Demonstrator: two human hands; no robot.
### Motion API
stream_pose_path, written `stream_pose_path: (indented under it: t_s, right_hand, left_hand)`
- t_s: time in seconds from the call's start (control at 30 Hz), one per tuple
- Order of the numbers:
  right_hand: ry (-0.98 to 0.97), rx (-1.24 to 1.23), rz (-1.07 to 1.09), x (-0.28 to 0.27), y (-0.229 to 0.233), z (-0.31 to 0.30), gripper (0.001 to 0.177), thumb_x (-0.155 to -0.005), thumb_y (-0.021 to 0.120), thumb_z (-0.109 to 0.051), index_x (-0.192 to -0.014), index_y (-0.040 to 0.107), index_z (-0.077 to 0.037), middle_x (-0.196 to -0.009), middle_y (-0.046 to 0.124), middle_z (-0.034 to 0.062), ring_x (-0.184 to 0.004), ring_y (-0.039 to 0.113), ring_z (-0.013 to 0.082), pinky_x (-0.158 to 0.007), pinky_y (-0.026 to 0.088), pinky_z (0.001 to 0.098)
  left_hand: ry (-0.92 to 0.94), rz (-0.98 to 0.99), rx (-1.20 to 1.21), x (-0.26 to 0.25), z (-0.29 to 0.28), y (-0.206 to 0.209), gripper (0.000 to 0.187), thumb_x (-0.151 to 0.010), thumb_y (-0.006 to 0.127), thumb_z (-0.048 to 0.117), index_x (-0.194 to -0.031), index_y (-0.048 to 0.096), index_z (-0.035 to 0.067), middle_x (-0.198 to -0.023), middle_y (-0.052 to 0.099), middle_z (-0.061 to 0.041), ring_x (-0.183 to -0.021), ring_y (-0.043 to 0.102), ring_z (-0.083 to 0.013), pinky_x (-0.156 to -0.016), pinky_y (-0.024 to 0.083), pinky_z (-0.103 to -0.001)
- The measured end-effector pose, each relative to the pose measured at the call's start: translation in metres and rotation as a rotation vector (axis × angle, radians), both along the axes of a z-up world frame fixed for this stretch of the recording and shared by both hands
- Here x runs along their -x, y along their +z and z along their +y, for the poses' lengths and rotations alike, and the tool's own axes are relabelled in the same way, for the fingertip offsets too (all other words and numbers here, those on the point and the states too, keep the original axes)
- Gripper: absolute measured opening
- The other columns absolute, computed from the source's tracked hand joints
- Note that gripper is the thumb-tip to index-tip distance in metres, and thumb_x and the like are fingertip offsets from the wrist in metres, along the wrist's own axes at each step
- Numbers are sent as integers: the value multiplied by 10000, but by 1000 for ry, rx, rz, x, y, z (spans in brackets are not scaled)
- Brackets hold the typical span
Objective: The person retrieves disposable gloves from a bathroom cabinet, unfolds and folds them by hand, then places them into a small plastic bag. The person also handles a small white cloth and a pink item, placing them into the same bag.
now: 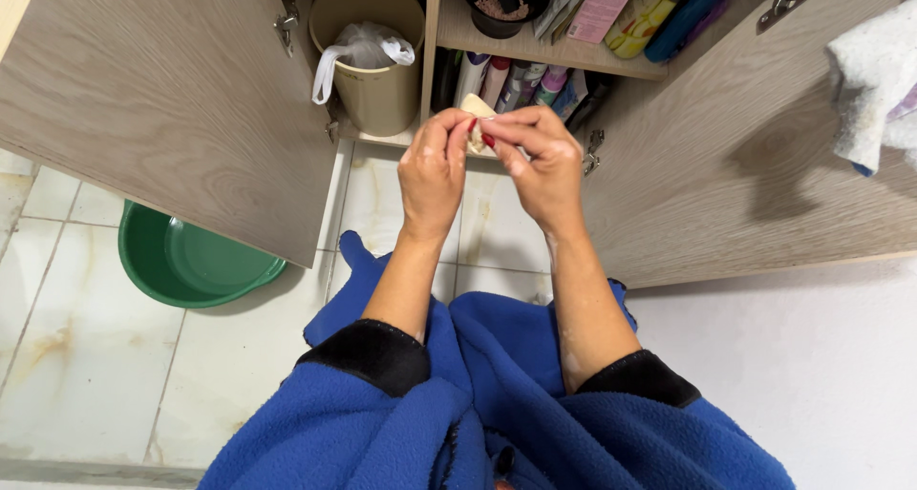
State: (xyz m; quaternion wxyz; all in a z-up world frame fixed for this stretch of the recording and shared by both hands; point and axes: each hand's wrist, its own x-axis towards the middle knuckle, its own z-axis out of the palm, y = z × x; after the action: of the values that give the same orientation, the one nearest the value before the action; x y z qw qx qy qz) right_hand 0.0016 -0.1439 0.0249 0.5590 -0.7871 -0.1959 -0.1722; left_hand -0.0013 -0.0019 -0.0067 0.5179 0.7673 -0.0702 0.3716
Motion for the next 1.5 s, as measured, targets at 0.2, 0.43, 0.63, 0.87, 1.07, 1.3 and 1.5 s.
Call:
stream_pose_path:
  t_s: [0.2,0.43,0.63,0.87,1.07,1.3,1.5]
  right_hand:
    - [194,-610,379,-15,-11,-11,562,-846,773,23,-1370,580,-38,-1212,640,39,-1025,635,144,-911,586,305]
    - [280,-768,432,-19,-32,-6,294,-995,664,-72,-1270,625,24,-1147,714,106,-1007,703,164,-909,602,319]
    - [15,-613,212,-26,-55,-4,186,-1057,666,-118,-1167,650,30,-987,715,45,-834,653,88,-763,547,237]
    - [-41,-795,157,-32,-77,3,155,-1079,640,-157,-1008,602,-24,-894,676,20,-745,605,63,-669,516,219]
    - [176,-863,310,-37,-60,-18,94,-1044,678,-100,-1042,646,-11,-933,705,69,-784,665,122,-704,556,263]
    - [374,-637,446,-29,-43,-36,223,-985,742,-153,-1116,698,21,-1007,745,95,-903,720,165,-863,623,339]
    - [348,-554,383,-23,-29,-33,233,-987,731,-107,-1171,682,27,-1049,731,105,-939,708,164,-886,625,346]
  left_hand:
    - [-57,-69,-56,6,-1,9,67,-1021,684,73,-1082,660,60,-1015,719,-104,-895,719,-302,-760,586,-379]
    - [-67,-198,-181,11,-4,16,133,-977,733,59,-1089,669,91,-1046,716,-101,-934,740,-290,-781,613,-370]
    - [-125,-179,-108,13,-12,15,141,-952,765,76,-1070,693,103,-1036,728,-86,-887,744,-262,-752,612,-332]
    - [-164,-94,-65,17,-20,14,145,-942,771,60,-1071,712,92,-1017,736,-66,-887,743,-228,-763,608,-318]
    - [-235,-115,-68,13,-17,14,223,-918,774,38,-1127,715,87,-1081,722,-88,-974,736,-247,-807,611,-328]
    - [-143,-153,-11,12,-12,10,254,-909,764,-28,-1123,673,76,-1070,718,-81,-950,732,-226,-824,609,-330]
    - [-104,-155,8,12,-15,9,177,-882,748,-28,-1009,698,84,-1023,728,-85,-967,742,-237,-845,607,-328]
